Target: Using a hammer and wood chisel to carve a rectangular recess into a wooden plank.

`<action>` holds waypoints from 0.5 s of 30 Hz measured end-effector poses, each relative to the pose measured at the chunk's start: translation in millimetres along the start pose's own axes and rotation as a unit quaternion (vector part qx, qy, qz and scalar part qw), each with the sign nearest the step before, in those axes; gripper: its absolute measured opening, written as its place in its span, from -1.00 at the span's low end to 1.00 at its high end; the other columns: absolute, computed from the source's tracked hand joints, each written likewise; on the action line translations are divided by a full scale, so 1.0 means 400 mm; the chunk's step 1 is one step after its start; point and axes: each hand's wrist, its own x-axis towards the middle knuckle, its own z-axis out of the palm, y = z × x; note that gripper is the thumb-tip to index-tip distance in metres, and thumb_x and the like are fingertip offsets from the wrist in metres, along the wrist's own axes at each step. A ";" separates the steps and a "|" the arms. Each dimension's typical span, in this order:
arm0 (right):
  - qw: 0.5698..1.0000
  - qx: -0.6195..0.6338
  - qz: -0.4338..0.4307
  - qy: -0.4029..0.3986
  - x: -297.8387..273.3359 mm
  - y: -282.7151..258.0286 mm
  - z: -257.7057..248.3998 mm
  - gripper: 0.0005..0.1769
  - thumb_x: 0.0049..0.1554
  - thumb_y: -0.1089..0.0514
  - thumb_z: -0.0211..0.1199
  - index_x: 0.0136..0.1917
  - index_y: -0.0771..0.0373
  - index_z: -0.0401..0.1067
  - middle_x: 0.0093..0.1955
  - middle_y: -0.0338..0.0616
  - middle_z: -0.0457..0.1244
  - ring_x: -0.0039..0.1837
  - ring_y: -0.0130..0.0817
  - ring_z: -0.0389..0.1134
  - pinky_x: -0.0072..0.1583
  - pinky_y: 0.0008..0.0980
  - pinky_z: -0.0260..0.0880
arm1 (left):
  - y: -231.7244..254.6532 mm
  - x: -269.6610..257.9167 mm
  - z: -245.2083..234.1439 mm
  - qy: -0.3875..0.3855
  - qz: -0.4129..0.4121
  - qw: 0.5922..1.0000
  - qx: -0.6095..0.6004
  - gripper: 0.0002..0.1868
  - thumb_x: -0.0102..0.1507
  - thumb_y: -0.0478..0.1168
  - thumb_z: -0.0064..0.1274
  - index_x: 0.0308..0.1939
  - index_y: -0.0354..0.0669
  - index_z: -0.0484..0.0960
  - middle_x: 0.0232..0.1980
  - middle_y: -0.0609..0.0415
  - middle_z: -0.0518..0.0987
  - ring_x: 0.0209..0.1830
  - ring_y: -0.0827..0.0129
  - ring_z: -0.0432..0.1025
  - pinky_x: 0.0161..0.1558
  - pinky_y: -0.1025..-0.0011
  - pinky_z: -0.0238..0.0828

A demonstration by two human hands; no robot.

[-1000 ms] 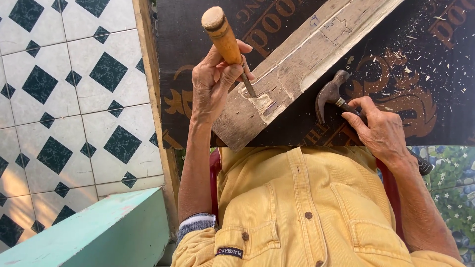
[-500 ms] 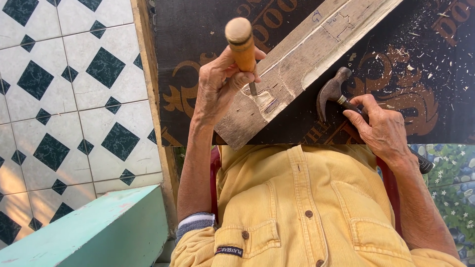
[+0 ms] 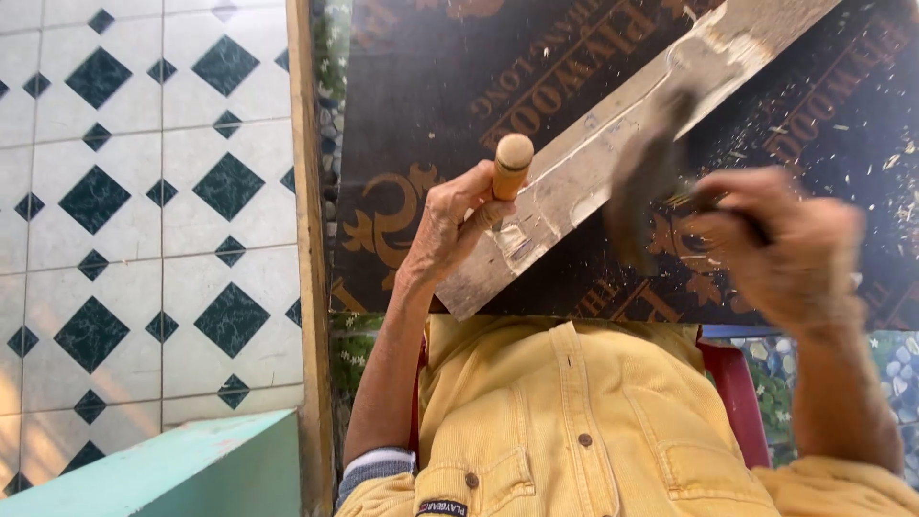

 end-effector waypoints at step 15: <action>0.991 -0.056 -0.088 -0.083 0.228 -0.129 -0.100 -0.75 0.47 0.22 0.04 0.25 0.42 0.44 -0.37 -0.15 0.22 -0.50 -0.45 0.09 -0.46 -0.40 0.12 | -0.042 -0.004 0.014 0.010 0.017 0.997 0.080 -0.74 0.49 -0.11 -0.11 0.08 -0.24 0.47 0.00 -0.02 0.53 -0.13 0.29 0.45 -0.05 0.31 0.50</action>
